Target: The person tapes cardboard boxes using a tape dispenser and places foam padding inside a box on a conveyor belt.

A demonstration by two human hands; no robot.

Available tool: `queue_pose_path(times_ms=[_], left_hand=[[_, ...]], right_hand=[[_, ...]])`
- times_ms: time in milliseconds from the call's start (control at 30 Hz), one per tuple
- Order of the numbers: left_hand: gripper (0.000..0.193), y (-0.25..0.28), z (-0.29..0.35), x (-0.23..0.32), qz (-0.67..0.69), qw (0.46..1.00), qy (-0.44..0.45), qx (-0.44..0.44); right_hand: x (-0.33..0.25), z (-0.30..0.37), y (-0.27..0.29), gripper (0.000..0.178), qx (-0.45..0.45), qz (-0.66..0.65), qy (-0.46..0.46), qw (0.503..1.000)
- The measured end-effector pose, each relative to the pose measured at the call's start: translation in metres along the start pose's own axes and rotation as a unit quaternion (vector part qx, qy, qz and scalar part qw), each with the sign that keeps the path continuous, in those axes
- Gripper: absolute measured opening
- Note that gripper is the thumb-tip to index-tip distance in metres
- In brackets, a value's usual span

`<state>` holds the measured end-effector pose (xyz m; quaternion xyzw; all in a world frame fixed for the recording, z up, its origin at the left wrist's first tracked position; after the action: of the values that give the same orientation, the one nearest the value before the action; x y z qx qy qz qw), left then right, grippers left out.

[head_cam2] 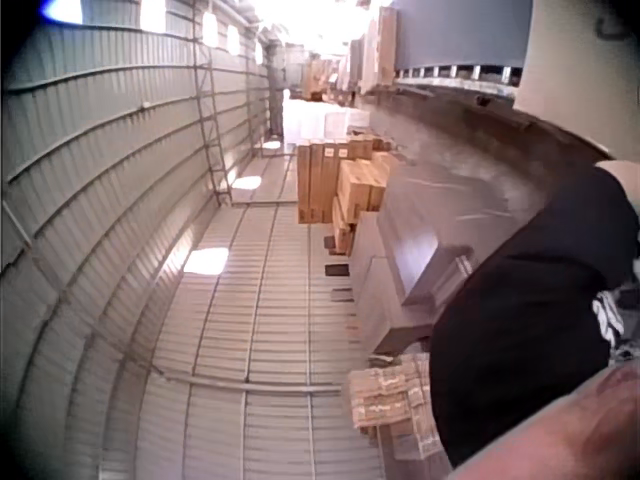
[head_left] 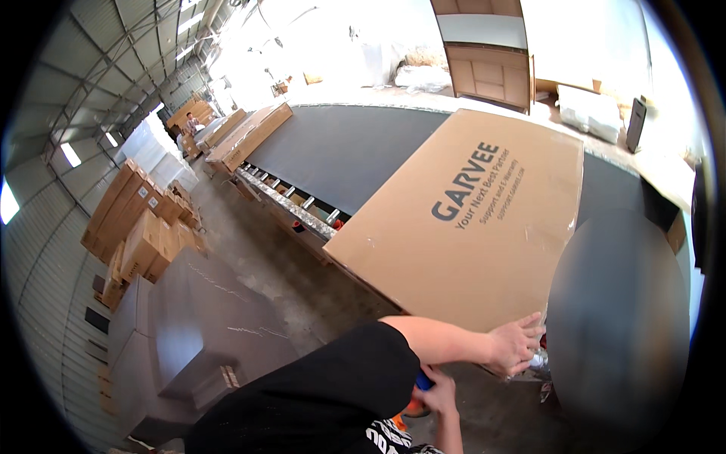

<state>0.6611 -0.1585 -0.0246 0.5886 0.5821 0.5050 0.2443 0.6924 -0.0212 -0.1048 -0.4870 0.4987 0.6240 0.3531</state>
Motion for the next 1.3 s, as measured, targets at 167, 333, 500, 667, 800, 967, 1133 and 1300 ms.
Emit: queue_pose_path(times_ms=[167, 333, 500, 667, 800, 967, 1133, 1300], left_hand=[[0.021, 0.026, -0.02, 0.011, -0.052, 0.997, -0.033, -0.047], [0.032, 0.073, -0.04, -0.011, -0.16, 0.944, -0.018, -0.288], [0.047, 0.026, -0.058, -0.045, -0.108, 0.965, -0.031, -0.239], [0.05, 0.031, -0.062, -0.025, -0.146, 0.925, -0.049, -0.346], [0.052, 0.035, -0.057, -0.036, -0.149, 0.931, -0.048, -0.329], [0.057, 0.035, -0.057, -0.033, -0.171, 0.935, -0.033, -0.309], [0.065, 0.041, -0.047, -0.04, -0.211, 0.915, 0.013, -0.343], [0.041, 0.036, -0.059, -0.023, -0.206, 0.932, 0.014, -0.299]], right_hand=[[0.058, 0.128, 0.061, 0.062, 0.128, 0.212, -0.375, 0.893], [0.063, 0.251, 0.064, 0.073, 0.367, 0.258, -0.626, 0.638], [0.018, 0.325, -0.022, 0.084, 0.816, 0.011, -0.517, 0.259], [0.007, 0.341, -0.155, 0.059, 0.88, -0.163, -0.433, 0.103], [0.016, 0.322, -0.18, 0.069, 0.842, -0.204, -0.499, 0.031], [0.048, 0.319, -0.167, 0.094, 0.838, -0.194, -0.509, 0.009], [0.108, 0.364, -0.132, 0.1, 0.81, -0.151, -0.556, 0.106], [0.122, 0.422, -0.057, 0.11, 0.703, -0.273, -0.646, 0.118]])
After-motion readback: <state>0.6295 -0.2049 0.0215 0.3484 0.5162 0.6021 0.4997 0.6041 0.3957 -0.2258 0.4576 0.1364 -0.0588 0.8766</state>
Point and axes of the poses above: each hand's wrist, its own z-axis away from the middle knuckle, its own y-axis out of the back of the hand, x = y × z, the point moved 1 cm from there along -z, towards the middle knuckle, and after that the axes turned 4 degrees about x, right-handed, at the moved point
